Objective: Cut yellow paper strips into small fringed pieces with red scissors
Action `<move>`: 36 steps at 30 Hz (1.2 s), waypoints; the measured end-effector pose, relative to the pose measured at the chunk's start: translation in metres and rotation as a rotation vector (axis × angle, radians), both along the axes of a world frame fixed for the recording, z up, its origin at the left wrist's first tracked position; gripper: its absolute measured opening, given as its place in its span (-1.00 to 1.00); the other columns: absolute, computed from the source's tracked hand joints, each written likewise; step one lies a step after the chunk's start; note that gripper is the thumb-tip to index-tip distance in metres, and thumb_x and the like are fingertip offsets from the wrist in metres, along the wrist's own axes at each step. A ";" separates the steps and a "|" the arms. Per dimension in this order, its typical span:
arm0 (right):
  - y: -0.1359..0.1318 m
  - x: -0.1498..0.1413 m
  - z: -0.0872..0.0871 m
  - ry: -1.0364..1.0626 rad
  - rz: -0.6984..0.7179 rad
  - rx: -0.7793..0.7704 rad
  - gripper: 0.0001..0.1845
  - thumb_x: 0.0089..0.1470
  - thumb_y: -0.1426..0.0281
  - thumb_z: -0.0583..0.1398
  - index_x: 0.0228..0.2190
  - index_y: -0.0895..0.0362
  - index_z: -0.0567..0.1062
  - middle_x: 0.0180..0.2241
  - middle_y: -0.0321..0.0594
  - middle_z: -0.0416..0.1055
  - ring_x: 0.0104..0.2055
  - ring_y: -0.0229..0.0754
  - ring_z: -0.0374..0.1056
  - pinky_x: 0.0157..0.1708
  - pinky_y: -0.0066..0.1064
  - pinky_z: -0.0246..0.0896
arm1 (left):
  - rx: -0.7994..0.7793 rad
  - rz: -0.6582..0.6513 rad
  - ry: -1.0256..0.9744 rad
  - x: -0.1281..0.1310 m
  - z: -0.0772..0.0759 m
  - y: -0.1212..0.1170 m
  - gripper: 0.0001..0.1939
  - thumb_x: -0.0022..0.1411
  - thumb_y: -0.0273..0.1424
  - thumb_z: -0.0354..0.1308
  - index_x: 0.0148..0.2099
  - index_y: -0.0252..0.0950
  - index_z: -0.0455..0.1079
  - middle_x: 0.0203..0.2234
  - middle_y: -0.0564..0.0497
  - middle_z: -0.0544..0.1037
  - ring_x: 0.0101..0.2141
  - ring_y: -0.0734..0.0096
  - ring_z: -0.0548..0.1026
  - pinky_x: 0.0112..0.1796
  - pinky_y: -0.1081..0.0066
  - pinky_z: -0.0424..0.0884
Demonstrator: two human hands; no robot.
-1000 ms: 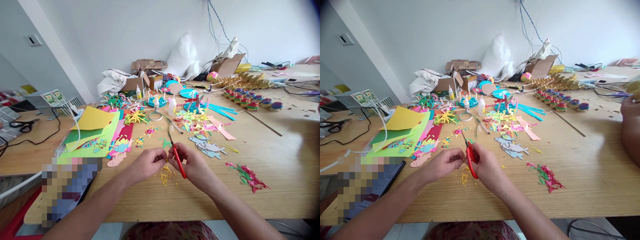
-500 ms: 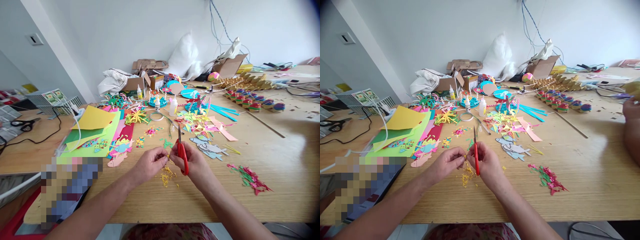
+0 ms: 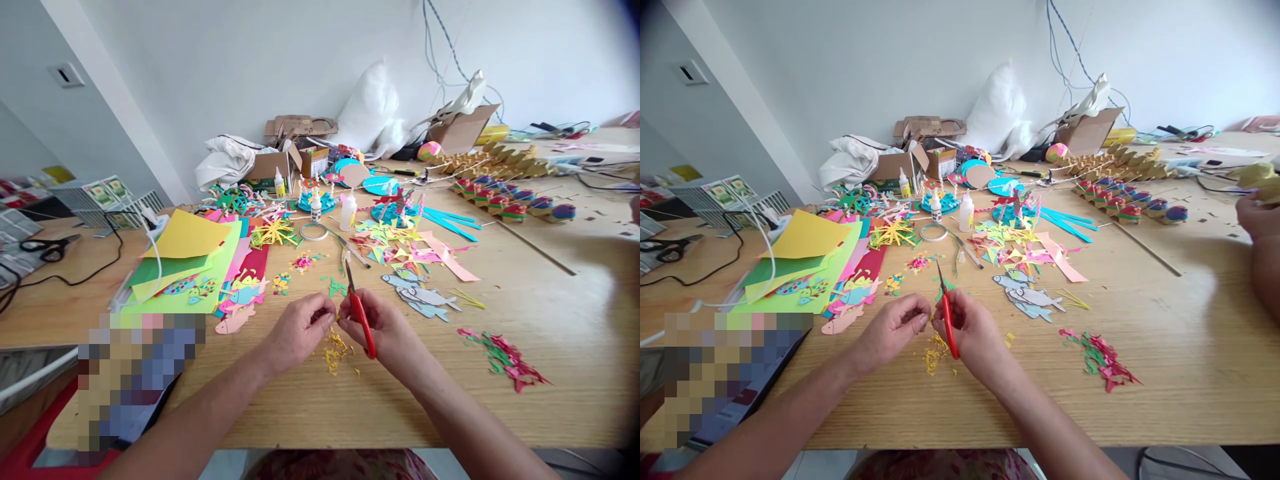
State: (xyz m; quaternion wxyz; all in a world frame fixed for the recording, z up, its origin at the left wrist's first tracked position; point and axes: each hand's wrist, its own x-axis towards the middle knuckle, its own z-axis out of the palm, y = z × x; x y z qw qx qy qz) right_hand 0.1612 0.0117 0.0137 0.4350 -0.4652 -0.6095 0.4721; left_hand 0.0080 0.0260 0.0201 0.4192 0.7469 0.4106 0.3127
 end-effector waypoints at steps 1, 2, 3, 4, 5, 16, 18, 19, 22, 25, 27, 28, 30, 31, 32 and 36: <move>0.000 0.001 0.000 -0.035 0.000 0.013 -0.89 -0.15 0.41 0.16 -0.48 0.11 0.29 -0.53 -0.36 0.29 -0.49 -0.31 0.22 -0.50 -0.50 0.16 | 0.030 -0.004 0.028 0.000 0.001 0.000 -0.91 0.10 -0.52 -0.05 -0.45 -0.32 0.21 -0.56 0.10 0.26 -0.50 0.53 0.22 -0.46 0.53 0.16; 0.000 0.003 0.000 -0.070 0.001 0.024 -0.90 -0.13 0.42 0.15 -0.48 0.11 0.29 -0.53 -0.36 0.29 -0.49 -0.30 0.23 -0.50 -0.49 0.16 | 0.056 -0.008 0.051 -0.001 0.002 0.000 -0.90 0.10 -0.52 -0.04 -0.45 -0.32 0.21 -0.56 0.10 0.27 -0.49 0.52 0.23 -0.46 0.53 0.16; 0.000 0.004 0.000 -0.100 0.000 0.036 -0.91 -0.11 0.42 0.15 -0.47 0.12 0.29 -0.53 -0.36 0.30 -0.49 -0.30 0.23 -0.49 -0.49 0.16 | 0.076 -0.012 0.071 -0.001 0.003 0.000 -0.90 0.10 -0.52 -0.04 -0.46 -0.31 0.21 -0.56 0.10 0.28 -0.49 0.52 0.24 -0.45 0.53 0.17; 0.000 0.005 0.000 -0.127 0.001 0.049 -0.92 -0.10 0.42 0.14 -0.47 0.12 0.29 -0.52 -0.35 0.30 -0.48 -0.30 0.23 -0.48 -0.48 0.17 | 0.092 -0.015 0.085 -0.001 0.004 0.001 -0.89 0.10 -0.53 -0.04 -0.47 -0.31 0.22 -0.56 0.10 0.28 -0.49 0.52 0.25 -0.44 0.53 0.17; 0.000 0.005 0.000 -0.150 0.004 0.064 -0.92 -0.09 0.41 0.14 -0.47 0.12 0.29 -0.52 -0.34 0.31 -0.47 -0.29 0.24 -0.46 -0.47 0.18 | 0.105 -0.018 0.095 -0.001 0.004 0.001 -0.89 0.10 -0.53 -0.03 -0.47 -0.31 0.22 -0.56 0.10 0.29 -0.48 0.52 0.25 -0.44 0.53 0.17; -0.002 0.000 -0.004 0.007 -0.089 0.051 -0.79 -0.15 0.34 0.22 -0.44 0.10 0.28 -0.52 -0.35 0.31 -0.47 -0.28 0.26 -0.46 -0.46 0.20 | 0.023 -0.046 0.015 0.002 -0.008 -0.003 -0.89 0.16 -0.43 -0.07 -0.37 -0.33 0.25 -0.54 0.09 0.29 -0.47 0.51 0.25 -0.44 0.52 0.18; -0.002 -0.001 -0.005 -0.014 -0.088 0.052 -0.79 -0.15 0.34 0.22 -0.44 0.10 0.28 -0.52 -0.35 0.31 -0.49 -0.28 0.25 -0.46 -0.46 0.19 | 0.054 -0.017 0.041 0.002 -0.007 -0.004 -0.86 0.15 -0.46 -0.07 -0.43 -0.33 0.25 -0.56 0.10 0.28 -0.48 0.51 0.24 -0.44 0.52 0.17; -0.003 -0.001 -0.004 -0.021 -0.086 0.053 -0.79 -0.14 0.34 0.22 -0.44 0.10 0.28 -0.52 -0.35 0.31 -0.49 -0.29 0.24 -0.47 -0.46 0.18 | 0.067 -0.004 0.049 0.002 -0.006 -0.004 -0.86 0.14 -0.47 -0.08 -0.45 -0.33 0.24 -0.57 0.10 0.27 -0.49 0.51 0.24 -0.44 0.52 0.16; -0.004 0.000 -0.004 -0.029 -0.070 0.051 -0.81 -0.13 0.34 0.21 -0.45 0.10 0.28 -0.52 -0.36 0.31 -0.48 -0.29 0.25 -0.47 -0.47 0.18 | 0.072 -0.005 0.051 0.001 -0.005 -0.003 -0.86 0.12 -0.48 -0.07 -0.47 -0.32 0.23 -0.59 0.11 0.26 -0.50 0.52 0.23 -0.46 0.52 0.15; -0.004 0.000 -0.005 -0.033 -0.067 0.054 -0.82 -0.12 0.33 0.20 -0.46 0.10 0.28 -0.53 -0.36 0.31 -0.49 -0.29 0.25 -0.48 -0.48 0.18 | 0.059 -0.016 0.033 0.001 -0.006 -0.002 -0.87 0.11 -0.49 -0.06 -0.47 -0.32 0.22 -0.59 0.11 0.25 -0.51 0.52 0.22 -0.46 0.52 0.15; -0.003 -0.001 -0.006 -0.015 -0.074 0.053 -0.80 -0.13 0.32 0.21 -0.45 0.10 0.28 -0.53 -0.35 0.31 -0.49 -0.28 0.25 -0.48 -0.47 0.19 | 0.048 -0.020 0.016 0.001 -0.008 -0.002 -0.88 0.12 -0.48 -0.07 -0.46 -0.32 0.22 -0.59 0.11 0.24 -0.51 0.53 0.21 -0.47 0.53 0.15; -0.003 -0.002 -0.006 -0.004 -0.081 0.053 -0.79 -0.14 0.31 0.21 -0.44 0.10 0.28 -0.53 -0.35 0.31 -0.49 -0.28 0.25 -0.48 -0.47 0.19 | 0.042 -0.020 0.008 0.002 -0.008 -0.003 -0.88 0.13 -0.46 -0.06 -0.45 -0.32 0.22 -0.59 0.12 0.24 -0.51 0.53 0.21 -0.47 0.53 0.14; -0.003 -0.003 -0.006 0.007 -0.096 0.058 -0.77 -0.15 0.29 0.22 -0.43 0.10 0.28 -0.53 -0.35 0.30 -0.48 -0.27 0.25 -0.47 -0.46 0.19 | 0.039 -0.011 -0.004 0.002 -0.009 -0.003 -0.87 0.14 -0.44 -0.07 -0.45 -0.31 0.21 -0.59 0.12 0.22 -0.52 0.53 0.19 -0.48 0.53 0.13; -0.003 -0.004 -0.005 0.005 -0.100 0.058 -0.76 -0.15 0.28 0.22 -0.44 0.10 0.27 -0.53 -0.35 0.29 -0.48 -0.27 0.25 -0.46 -0.46 0.19 | 0.041 -0.002 -0.008 0.003 -0.009 -0.003 -0.86 0.14 -0.44 -0.06 -0.46 -0.31 0.21 -0.60 0.13 0.22 -0.52 0.54 0.19 -0.48 0.53 0.12; -0.004 -0.004 -0.004 -0.004 -0.097 0.053 -0.76 -0.14 0.27 0.21 -0.45 0.10 0.26 -0.53 -0.35 0.28 -0.48 -0.27 0.25 -0.46 -0.46 0.19 | 0.044 0.010 -0.014 0.003 -0.009 -0.004 -0.86 0.13 -0.44 -0.06 -0.47 -0.31 0.20 -0.60 0.13 0.21 -0.52 0.54 0.18 -0.48 0.53 0.12; -0.012 -0.001 0.003 -0.155 -0.035 0.049 -0.76 -0.06 0.22 0.14 -0.51 0.11 0.22 -0.57 -0.37 0.21 -0.51 -0.29 0.17 -0.52 -0.49 0.11 | -0.062 0.011 -0.116 -0.001 -0.006 -0.003 -0.86 0.12 -0.42 -0.04 -0.48 -0.32 0.20 -0.61 0.13 0.20 -0.54 0.55 0.17 -0.49 0.52 0.13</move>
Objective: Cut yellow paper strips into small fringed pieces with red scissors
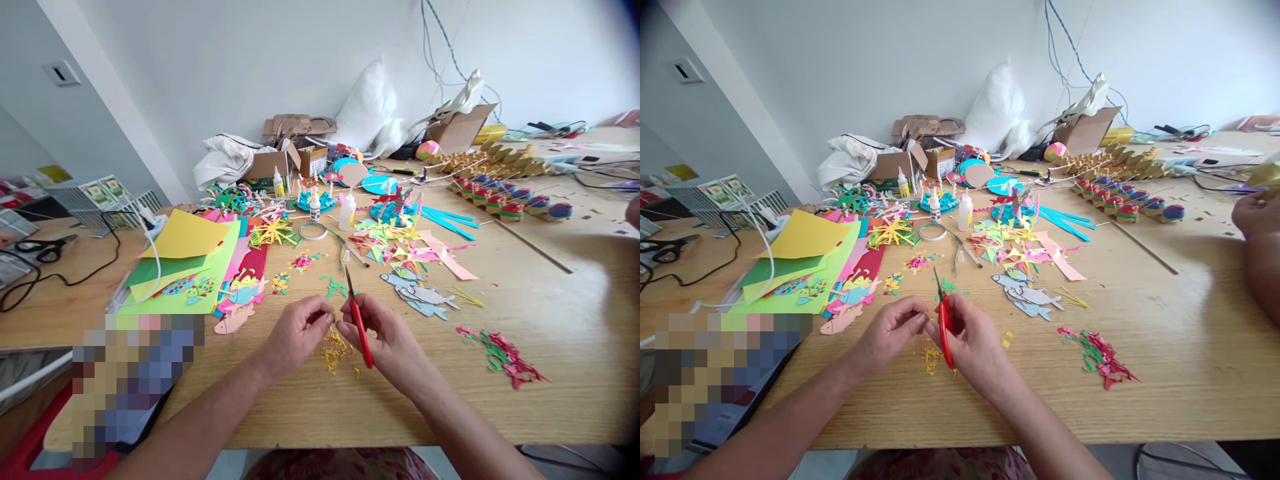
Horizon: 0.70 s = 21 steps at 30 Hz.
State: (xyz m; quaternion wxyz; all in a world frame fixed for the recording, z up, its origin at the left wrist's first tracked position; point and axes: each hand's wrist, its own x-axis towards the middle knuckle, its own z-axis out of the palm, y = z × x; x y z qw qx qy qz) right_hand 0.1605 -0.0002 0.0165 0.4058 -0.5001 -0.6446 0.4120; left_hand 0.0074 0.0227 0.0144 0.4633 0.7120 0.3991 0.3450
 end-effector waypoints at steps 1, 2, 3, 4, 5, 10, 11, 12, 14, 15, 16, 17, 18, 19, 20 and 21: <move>-0.003 0.002 0.002 -0.066 0.020 0.013 -0.76 -0.03 0.22 0.11 -0.52 0.11 0.23 -0.58 -0.37 0.19 -0.51 -0.29 0.15 -0.53 -0.49 0.08 | -0.048 -0.015 -0.049 -0.001 0.001 0.000 -0.85 0.13 -0.41 -0.04 -0.47 -0.32 0.20 -0.61 0.12 0.21 -0.54 0.54 0.19 -0.48 0.52 0.15; -0.006 0.005 0.003 -0.134 0.039 0.030 -0.76 0.00 0.21 0.07 -0.53 0.11 0.24 -0.58 -0.37 0.18 -0.52 -0.30 0.14 -0.54 -0.49 0.06 | -0.093 -0.031 -0.098 -0.003 0.003 0.001 -0.85 0.13 -0.39 -0.03 -0.47 -0.32 0.20 -0.61 0.12 0.23 -0.53 0.54 0.22 -0.46 0.51 0.17; -0.008 0.008 0.004 -0.201 0.052 0.044 -0.75 0.04 0.22 0.03 -0.54 0.12 0.24 -0.59 -0.36 0.18 -0.53 -0.30 0.13 -0.55 -0.49 0.04 | -0.128 -0.042 -0.144 -0.004 0.004 0.001 -0.84 0.14 -0.37 -0.03 -0.46 -0.32 0.21 -0.61 0.11 0.25 -0.52 0.54 0.24 -0.44 0.51 0.19; -0.011 0.011 0.004 -0.265 0.065 0.053 -0.73 0.06 0.22 0.00 -0.56 0.11 0.24 -0.61 -0.37 0.17 -0.54 -0.30 0.11 -0.56 -0.50 0.01 | -0.150 -0.050 -0.181 -0.005 0.006 0.001 -0.83 0.14 -0.36 -0.02 -0.46 -0.33 0.21 -0.61 0.11 0.27 -0.52 0.53 0.26 -0.42 0.50 0.21; -0.013 0.013 0.004 -0.324 0.079 0.061 -0.72 0.07 0.24 -0.02 -0.57 0.11 0.22 -0.63 -0.37 0.15 -0.56 -0.31 0.09 -0.58 -0.50 -0.02 | -0.160 -0.054 -0.208 -0.006 0.007 0.001 -0.83 0.14 -0.36 -0.01 -0.45 -0.33 0.22 -0.60 0.10 0.29 -0.51 0.53 0.27 -0.41 0.50 0.22; -0.018 0.019 0.000 -0.508 0.128 0.125 -0.74 0.07 0.29 -0.01 -0.60 0.10 0.17 -0.64 -0.39 0.13 -0.60 -0.33 0.05 -0.60 -0.51 -0.09 | -0.169 -0.083 -0.259 -0.008 0.008 0.001 -0.83 0.14 -0.36 0.02 -0.44 -0.34 0.23 -0.60 0.10 0.30 -0.51 0.55 0.28 -0.40 0.50 0.23; -0.018 0.020 -0.001 -0.526 0.135 0.125 -0.74 0.08 0.28 -0.01 -0.59 0.10 0.18 -0.64 -0.38 0.14 -0.60 -0.33 0.05 -0.60 -0.51 -0.09 | -0.170 -0.085 -0.259 -0.008 0.008 0.001 -0.84 0.14 -0.36 0.02 -0.43 -0.34 0.23 -0.61 0.10 0.30 -0.51 0.55 0.28 -0.40 0.50 0.23; -0.019 0.020 -0.002 -0.542 0.143 0.121 -0.74 0.08 0.27 -0.01 -0.58 0.10 0.18 -0.64 -0.38 0.15 -0.61 -0.33 0.06 -0.60 -0.51 -0.10 | -0.170 -0.086 -0.256 -0.008 0.008 0.000 -0.84 0.14 -0.36 0.03 -0.43 -0.34 0.23 -0.61 0.10 0.30 -0.51 0.55 0.28 -0.40 0.50 0.23; -0.019 0.020 -0.002 -0.566 0.147 0.119 -0.73 0.09 0.25 -0.02 -0.57 0.10 0.17 -0.64 -0.38 0.15 -0.61 -0.33 0.05 -0.60 -0.51 -0.11 | -0.167 -0.088 -0.245 -0.008 0.009 0.000 -0.84 0.13 -0.36 0.03 -0.43 -0.35 0.24 -0.61 0.10 0.31 -0.52 0.55 0.28 -0.41 0.50 0.23; -0.019 0.020 -0.002 -0.575 0.146 0.121 -0.72 0.09 0.24 -0.02 -0.58 0.09 0.16 -0.64 -0.39 0.14 -0.62 -0.33 0.05 -0.60 -0.52 -0.11 | -0.166 -0.091 -0.242 -0.009 0.009 0.000 -0.84 0.13 -0.36 0.03 -0.43 -0.35 0.24 -0.61 0.10 0.31 -0.52 0.55 0.28 -0.41 0.50 0.23; -0.019 0.021 -0.002 -0.583 0.144 0.124 -0.72 0.10 0.24 -0.02 -0.58 0.09 0.15 -0.65 -0.39 0.14 -0.62 -0.33 0.05 -0.61 -0.52 -0.12 | -0.167 -0.094 -0.242 -0.009 0.010 0.000 -0.84 0.13 -0.35 0.03 -0.43 -0.35 0.24 -0.61 0.10 0.31 -0.52 0.55 0.28 -0.41 0.50 0.23; -0.019 0.021 -0.002 -0.587 0.144 0.128 -0.71 0.10 0.24 -0.02 -0.59 0.09 0.14 -0.65 -0.39 0.13 -0.62 -0.33 0.04 -0.61 -0.52 -0.12 | -0.168 -0.096 -0.241 -0.009 0.010 0.000 -0.84 0.12 -0.35 0.03 -0.43 -0.35 0.24 -0.61 0.10 0.31 -0.52 0.55 0.28 -0.41 0.50 0.23; -0.020 0.021 -0.002 -0.589 0.144 0.132 -0.71 0.10 0.24 -0.02 -0.59 0.09 0.13 -0.65 -0.39 0.13 -0.62 -0.34 0.04 -0.61 -0.52 -0.13 | -0.169 -0.099 -0.239 -0.009 0.011 0.000 -0.84 0.12 -0.35 0.03 -0.43 -0.35 0.24 -0.60 0.10 0.31 -0.52 0.55 0.28 -0.41 0.50 0.23; -0.020 0.021 -0.001 -0.591 0.145 0.134 -0.71 0.10 0.25 -0.02 -0.60 0.09 0.13 -0.65 -0.39 0.13 -0.62 -0.34 0.04 -0.61 -0.53 -0.13 | -0.170 -0.101 -0.234 -0.009 0.011 0.000 -0.84 0.12 -0.36 0.03 -0.43 -0.35 0.25 -0.60 0.10 0.31 -0.52 0.55 0.28 -0.42 0.51 0.23; -0.020 0.021 -0.001 -0.592 0.147 0.136 -0.71 0.10 0.25 -0.02 -0.60 0.09 0.13 -0.65 -0.39 0.13 -0.62 -0.34 0.04 -0.61 -0.53 -0.13 | -0.171 -0.106 -0.225 -0.009 0.011 0.001 -0.84 0.12 -0.36 0.03 -0.43 -0.35 0.25 -0.60 0.10 0.31 -0.52 0.55 0.27 -0.42 0.51 0.22; -0.020 0.021 -0.001 -0.593 0.147 0.136 -0.71 0.10 0.26 -0.02 -0.60 0.09 0.12 -0.65 -0.39 0.13 -0.63 -0.34 0.04 -0.61 -0.53 -0.13 | -0.172 -0.111 -0.214 -0.009 0.010 0.001 -0.85 0.12 -0.37 0.03 -0.43 -0.36 0.25 -0.60 0.09 0.31 -0.51 0.55 0.27 -0.42 0.51 0.22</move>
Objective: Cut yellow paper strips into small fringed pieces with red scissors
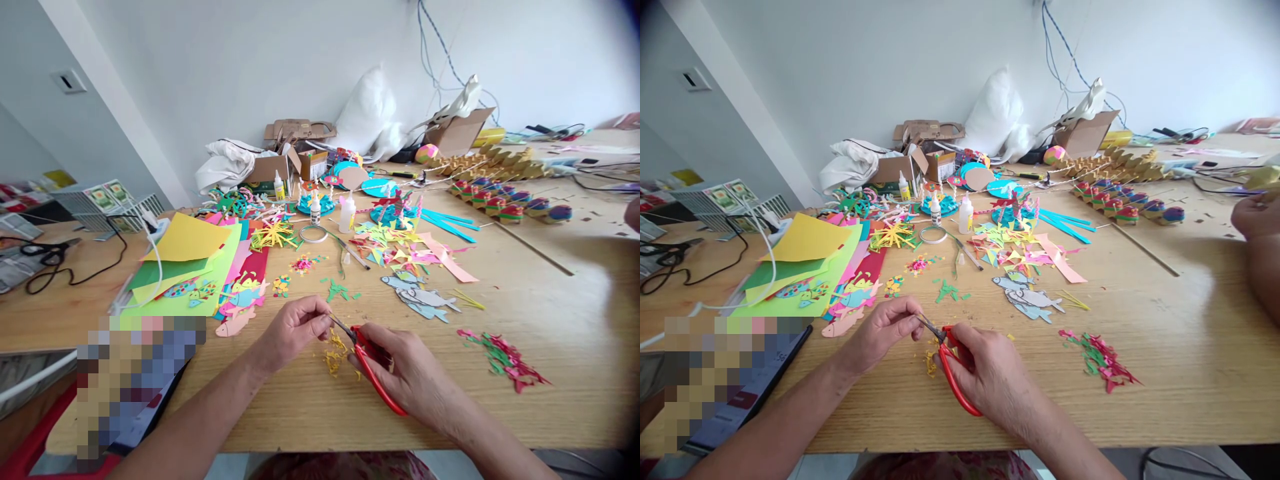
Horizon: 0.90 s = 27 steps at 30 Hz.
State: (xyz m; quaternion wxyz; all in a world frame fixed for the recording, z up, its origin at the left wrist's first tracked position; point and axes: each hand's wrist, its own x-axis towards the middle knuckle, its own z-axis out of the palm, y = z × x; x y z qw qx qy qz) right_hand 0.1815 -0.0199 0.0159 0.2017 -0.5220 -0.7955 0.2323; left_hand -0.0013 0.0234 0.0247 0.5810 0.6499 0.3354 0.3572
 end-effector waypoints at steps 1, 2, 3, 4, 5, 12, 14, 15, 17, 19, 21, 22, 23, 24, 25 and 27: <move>0.000 0.000 0.000 -0.004 0.002 -0.001 -0.71 0.09 0.26 -0.02 -0.60 0.09 0.12 -0.66 -0.39 0.13 -0.63 -0.34 0.04 -0.61 -0.53 -0.13 | 0.002 -0.007 0.009 0.000 0.000 0.000 -0.85 0.12 -0.38 0.03 -0.44 -0.36 0.25 -0.60 0.09 0.30 -0.51 0.55 0.27 -0.42 0.51 0.22; 0.000 0.000 0.001 -0.009 0.004 -0.001 -0.72 0.09 0.27 -0.02 -0.60 0.09 0.13 -0.66 -0.39 0.13 -0.63 -0.34 0.03 -0.61 -0.53 -0.13 | 0.005 -0.013 0.017 0.000 -0.001 0.000 -0.85 0.12 -0.38 0.02 -0.44 -0.36 0.25 -0.60 0.09 0.30 -0.51 0.55 0.26 -0.42 0.51 0.21; 0.000 0.000 0.001 -0.012 0.006 -0.003 -0.72 0.08 0.28 -0.01 -0.60 0.09 0.13 -0.66 -0.39 0.13 -0.63 -0.34 0.03 -0.61 -0.53 -0.14 | 0.008 -0.019 0.023 -0.001 -0.001 0.000 -0.85 0.12 -0.39 0.02 -0.44 -0.36 0.25 -0.60 0.09 0.30 -0.51 0.55 0.26 -0.42 0.51 0.21; 0.000 0.000 0.002 -0.013 0.009 -0.004 -0.73 0.08 0.28 -0.02 -0.60 0.09 0.13 -0.66 -0.39 0.12 -0.63 -0.34 0.03 -0.61 -0.53 -0.14 | 0.012 -0.024 0.030 -0.001 -0.001 0.000 -0.86 0.12 -0.39 0.02 -0.44 -0.36 0.25 -0.60 0.09 0.30 -0.51 0.55 0.26 -0.42 0.51 0.21; 0.000 0.000 0.002 -0.013 0.011 -0.006 -0.73 0.08 0.28 -0.02 -0.60 0.09 0.14 -0.66 -0.40 0.12 -0.63 -0.34 0.03 -0.61 -0.53 -0.14 | 0.017 -0.027 0.037 -0.002 -0.001 0.000 -0.86 0.12 -0.40 0.02 -0.44 -0.36 0.25 -0.59 0.09 0.30 -0.51 0.55 0.26 -0.41 0.51 0.21; 0.000 0.003 0.003 -0.020 0.020 -0.046 -0.72 0.09 0.29 -0.03 -0.61 0.09 0.14 -0.67 -0.40 0.10 -0.62 -0.34 0.00 -0.61 -0.53 -0.14 | 0.029 -0.042 0.086 -0.003 0.002 0.001 -0.86 0.11 -0.38 0.02 -0.45 -0.35 0.25 -0.60 0.10 0.28 -0.50 0.53 0.26 -0.42 0.51 0.20; 0.000 0.005 0.001 -0.020 0.025 -0.049 -0.72 0.09 0.30 -0.03 -0.61 0.10 0.14 -0.67 -0.40 0.11 -0.62 -0.34 0.00 -0.60 -0.53 -0.14 | 0.036 -0.050 0.099 -0.003 0.002 0.001 -0.85 0.11 -0.38 0.01 -0.45 -0.35 0.24 -0.60 0.10 0.28 -0.51 0.53 0.25 -0.42 0.51 0.19; 0.001 0.005 0.001 -0.021 0.027 -0.051 -0.72 0.09 0.31 -0.02 -0.62 0.10 0.15 -0.67 -0.40 0.11 -0.62 -0.34 0.00 -0.60 -0.53 -0.14 | 0.037 -0.058 0.103 -0.003 0.002 0.002 -0.85 0.11 -0.38 0.01 -0.45 -0.35 0.24 -0.60 0.10 0.28 -0.51 0.54 0.25 -0.42 0.51 0.19; 0.001 0.005 0.000 -0.027 0.030 -0.053 -0.71 0.09 0.31 -0.02 -0.62 0.10 0.15 -0.68 -0.40 0.11 -0.63 -0.34 0.00 -0.60 -0.53 -0.14 | 0.033 -0.074 0.110 -0.004 0.001 0.003 -0.86 0.11 -0.38 0.01 -0.44 -0.35 0.24 -0.59 0.10 0.27 -0.50 0.54 0.24 -0.43 0.52 0.19; 0.001 0.006 0.000 -0.036 0.032 -0.051 -0.70 0.09 0.29 -0.02 -0.63 0.10 0.16 -0.68 -0.39 0.11 -0.63 -0.34 0.01 -0.60 -0.53 -0.14 | 0.023 -0.091 0.121 -0.005 0.001 0.004 -0.86 0.11 -0.38 0.01 -0.43 -0.35 0.25 -0.59 0.10 0.27 -0.50 0.54 0.24 -0.43 0.52 0.19; 0.001 0.007 0.000 -0.045 0.037 -0.046 -0.68 0.10 0.26 -0.02 -0.62 0.11 0.18 -0.68 -0.39 0.12 -0.63 -0.34 0.01 -0.60 -0.53 -0.14 | 0.014 -0.104 0.150 -0.007 0.000 0.004 -0.86 0.11 -0.37 0.01 -0.43 -0.35 0.24 -0.58 0.10 0.27 -0.50 0.54 0.24 -0.43 0.53 0.18; 0.000 0.007 0.000 -0.051 0.038 -0.042 -0.68 0.10 0.26 -0.02 -0.62 0.11 0.19 -0.68 -0.39 0.12 -0.63 -0.34 0.01 -0.61 -0.53 -0.14 | 0.011 -0.110 0.165 -0.007 0.000 0.005 -0.85 0.11 -0.37 0.01 -0.44 -0.34 0.24 -0.58 0.11 0.27 -0.50 0.55 0.24 -0.43 0.53 0.18; 0.000 0.007 0.000 -0.058 0.037 -0.036 -0.67 0.10 0.25 -0.02 -0.63 0.11 0.20 -0.69 -0.39 0.12 -0.64 -0.34 0.01 -0.62 -0.53 -0.15 | 0.008 -0.118 0.179 -0.008 -0.001 0.005 -0.85 0.11 -0.36 0.01 -0.44 -0.34 0.24 -0.59 0.11 0.26 -0.51 0.55 0.24 -0.44 0.53 0.17; -0.001 0.008 -0.001 -0.066 0.035 -0.031 -0.66 0.11 0.24 -0.02 -0.63 0.11 0.21 -0.69 -0.39 0.12 -0.64 -0.35 0.00 -0.62 -0.53 -0.16 | 0.007 -0.126 0.193 -0.009 -0.001 0.005 -0.84 0.11 -0.36 0.01 -0.45 -0.34 0.24 -0.59 0.11 0.26 -0.51 0.55 0.23 -0.44 0.53 0.17; -0.001 0.009 -0.001 -0.076 0.032 -0.025 -0.65 0.11 0.24 -0.02 -0.63 0.11 0.21 -0.70 -0.39 0.12 -0.65 -0.35 -0.01 -0.63 -0.53 -0.17 | 0.005 -0.135 0.204 -0.009 -0.001 0.006 -0.84 0.12 -0.36 0.01 -0.45 -0.34 0.23 -0.59 0.11 0.26 -0.51 0.55 0.23 -0.44 0.53 0.16; -0.002 0.010 -0.002 -0.095 0.034 -0.010 -0.64 0.12 0.22 -0.03 -0.63 0.11 0.24 -0.71 -0.39 0.13 -0.66 -0.35 0.00 -0.64 -0.52 -0.18 | -0.001 -0.158 0.224 -0.010 -0.001 0.006 -0.83 0.12 -0.35 0.01 -0.45 -0.34 0.23 -0.59 0.12 0.24 -0.52 0.56 0.21 -0.45 0.53 0.15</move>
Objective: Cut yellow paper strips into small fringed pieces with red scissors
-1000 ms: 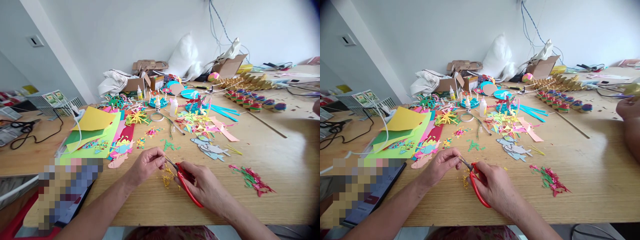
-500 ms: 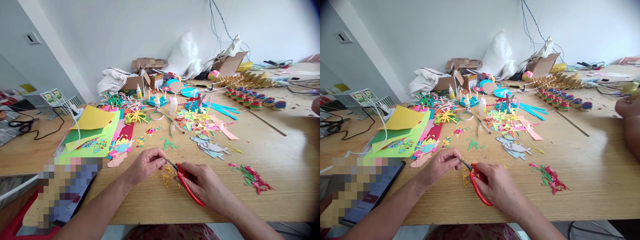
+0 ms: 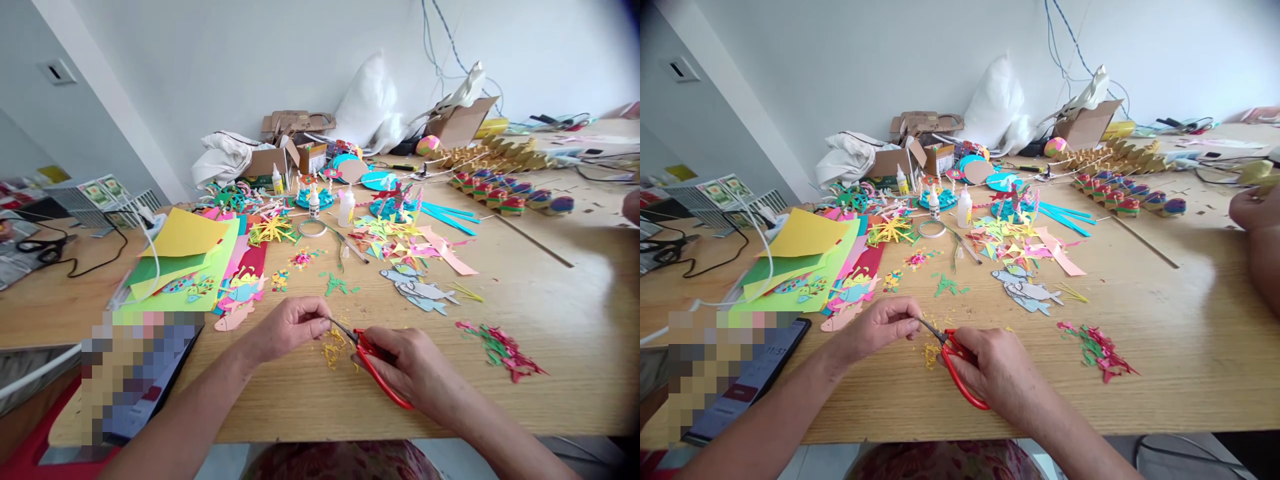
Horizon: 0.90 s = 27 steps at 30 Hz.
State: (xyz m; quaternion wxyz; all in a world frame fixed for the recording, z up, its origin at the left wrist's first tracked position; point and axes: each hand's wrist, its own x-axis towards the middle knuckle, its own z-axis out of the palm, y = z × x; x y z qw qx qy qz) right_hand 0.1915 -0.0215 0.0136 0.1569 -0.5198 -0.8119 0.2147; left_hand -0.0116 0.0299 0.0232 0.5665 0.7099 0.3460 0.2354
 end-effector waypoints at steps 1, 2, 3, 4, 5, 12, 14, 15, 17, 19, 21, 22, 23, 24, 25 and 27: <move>0.000 0.001 -0.001 -0.012 0.002 0.009 -0.63 0.12 0.22 -0.04 -0.62 0.12 0.25 -0.71 -0.39 0.15 -0.67 -0.35 0.01 -0.63 -0.52 -0.18 | -0.002 -0.011 0.014 0.000 0.000 0.000 -0.83 0.13 -0.35 0.01 -0.45 -0.34 0.23 -0.59 0.13 0.23 -0.52 0.56 0.20 -0.46 0.53 0.15; -0.001 0.002 -0.001 -0.027 0.006 0.018 -0.63 0.13 0.21 -0.04 -0.61 0.12 0.27 -0.71 -0.38 0.17 -0.67 -0.35 0.03 -0.63 -0.52 -0.18 | -0.004 -0.021 0.034 -0.001 0.001 0.000 -0.83 0.12 -0.35 0.01 -0.46 -0.34 0.23 -0.59 0.13 0.22 -0.52 0.57 0.19 -0.46 0.54 0.14; -0.001 0.003 -0.002 -0.042 0.010 0.024 -0.63 0.13 0.20 -0.04 -0.60 0.12 0.28 -0.70 -0.37 0.19 -0.67 -0.35 0.06 -0.63 -0.51 -0.18 | -0.006 -0.028 0.057 -0.001 0.002 0.000 -0.83 0.12 -0.36 0.01 -0.46 -0.34 0.23 -0.60 0.14 0.22 -0.53 0.58 0.18 -0.47 0.54 0.13; -0.001 0.004 -0.002 -0.058 0.013 0.029 -0.62 0.13 0.20 -0.05 -0.59 0.12 0.30 -0.70 -0.36 0.22 -0.67 -0.34 0.09 -0.63 -0.51 -0.17 | -0.008 -0.034 0.082 -0.001 0.004 -0.001 -0.84 0.12 -0.37 0.01 -0.46 -0.34 0.22 -0.60 0.14 0.21 -0.53 0.58 0.18 -0.47 0.55 0.12; -0.001 0.004 -0.003 -0.072 0.013 0.030 -0.62 0.14 0.20 -0.05 -0.58 0.12 0.31 -0.69 -0.34 0.25 -0.66 -0.33 0.12 -0.62 -0.50 -0.17 | -0.006 -0.037 0.107 -0.001 0.006 -0.001 -0.84 0.11 -0.37 0.01 -0.46 -0.34 0.22 -0.61 0.15 0.21 -0.53 0.58 0.18 -0.47 0.55 0.12; -0.005 -0.001 -0.005 -0.159 0.049 0.057 -0.75 0.12 0.29 -0.02 -0.48 0.10 0.35 -0.58 -0.27 0.40 -0.56 -0.25 0.29 -0.57 -0.47 -0.13 | 0.202 0.074 0.312 -0.019 0.016 0.019 -0.85 0.13 -0.37 -0.05 -0.44 -0.32 0.24 -0.60 0.13 0.28 -0.51 0.54 0.25 -0.46 0.54 0.17; -0.007 -0.004 -0.006 -0.180 0.057 0.076 -0.78 0.11 0.32 -0.01 -0.48 0.10 0.36 -0.57 -0.25 0.41 -0.53 -0.22 0.32 -0.56 -0.46 -0.12 | 0.364 0.146 0.464 -0.027 0.015 0.035 -0.85 0.13 -0.39 -0.06 -0.42 -0.31 0.27 -0.59 0.12 0.31 -0.52 0.52 0.26 -0.48 0.54 0.14; -0.007 -0.006 -0.007 -0.186 0.053 0.081 -0.78 0.11 0.33 -0.01 -0.48 0.10 0.36 -0.57 -0.25 0.42 -0.53 -0.21 0.33 -0.56 -0.46 -0.12 | 0.462 0.177 0.549 -0.031 0.014 0.043 -0.85 0.13 -0.40 -0.07 -0.42 -0.31 0.29 -0.58 0.11 0.33 -0.50 0.50 0.28 -0.48 0.53 0.13; -0.008 -0.007 -0.009 -0.197 0.040 0.092 -0.79 0.10 0.35 -0.01 -0.48 0.10 0.36 -0.57 -0.24 0.42 -0.54 -0.20 0.34 -0.58 -0.46 -0.13 | 0.617 0.184 0.713 -0.036 0.011 0.059 -0.82 0.11 -0.44 -0.07 -0.47 -0.32 0.31 -0.57 0.08 0.36 -0.49 0.48 0.30 -0.48 0.52 0.11; -0.009 -0.007 -0.011 -0.198 0.039 0.108 -0.80 0.08 0.36 0.01 -0.50 0.10 0.35 -0.59 -0.25 0.42 -0.56 -0.20 0.33 -0.59 -0.46 -0.13 | 0.689 0.167 0.806 -0.039 0.008 0.072 -0.80 0.10 -0.48 -0.08 -0.49 -0.32 0.32 -0.58 0.06 0.37 -0.52 0.47 0.30 -0.49 0.51 0.11; -0.008 -0.005 -0.014 -0.193 0.041 0.119 -0.81 0.08 0.35 0.01 -0.51 0.09 0.35 -0.59 -0.26 0.42 -0.56 -0.20 0.33 -0.59 -0.46 -0.12 | 0.716 0.167 0.837 -0.041 0.003 0.081 -0.80 0.09 -0.50 -0.07 -0.51 -0.33 0.33 -0.59 0.04 0.38 -0.52 0.47 0.30 -0.49 0.51 0.10; -0.008 -0.004 -0.016 -0.194 0.039 0.117 -0.80 0.08 0.34 0.01 -0.51 0.09 0.35 -0.59 -0.26 0.41 -0.56 -0.19 0.33 -0.59 -0.46 -0.12 | 0.724 0.170 0.847 -0.042 0.001 0.085 -0.81 0.08 -0.50 -0.05 -0.51 -0.33 0.33 -0.59 0.04 0.38 -0.52 0.46 0.30 -0.49 0.50 0.10; -0.008 -0.003 -0.017 -0.198 0.038 0.115 -0.80 0.08 0.33 0.01 -0.50 0.09 0.35 -0.59 -0.25 0.42 -0.56 -0.18 0.34 -0.59 -0.45 -0.11 | 0.733 0.172 0.858 -0.043 -0.002 0.088 -0.82 0.07 -0.51 -0.04 -0.52 -0.33 0.33 -0.58 0.03 0.38 -0.51 0.45 0.30 -0.50 0.50 0.09; -0.008 -0.002 -0.018 -0.204 0.036 0.112 -0.79 0.09 0.33 0.00 -0.50 0.09 0.35 -0.59 -0.25 0.42 -0.56 -0.18 0.34 -0.60 -0.45 -0.11 | 0.739 0.172 0.868 -0.043 -0.004 0.090 -0.84 0.06 -0.51 -0.02 -0.52 -0.33 0.33 -0.58 0.03 0.39 -0.51 0.44 0.30 -0.50 0.50 0.09; -0.008 -0.001 -0.019 -0.210 0.036 0.106 -0.78 0.09 0.33 0.00 -0.50 0.09 0.36 -0.58 -0.24 0.42 -0.56 -0.17 0.34 -0.60 -0.45 -0.11 | 0.741 0.173 0.879 -0.044 -0.007 0.093 -0.85 0.05 -0.51 -0.01 -0.51 -0.34 0.34 -0.58 0.02 0.39 -0.51 0.44 0.31 -0.50 0.50 0.09; -0.008 0.000 -0.020 -0.221 0.036 0.103 -0.78 0.09 0.33 -0.01 -0.49 0.08 0.36 -0.58 -0.24 0.43 -0.55 -0.16 0.35 -0.60 -0.44 -0.11 | 0.737 0.176 0.900 -0.045 -0.010 0.096 -0.87 0.02 -0.52 0.02 -0.50 -0.34 0.35 -0.58 0.02 0.41 -0.51 0.43 0.32 -0.50 0.50 0.10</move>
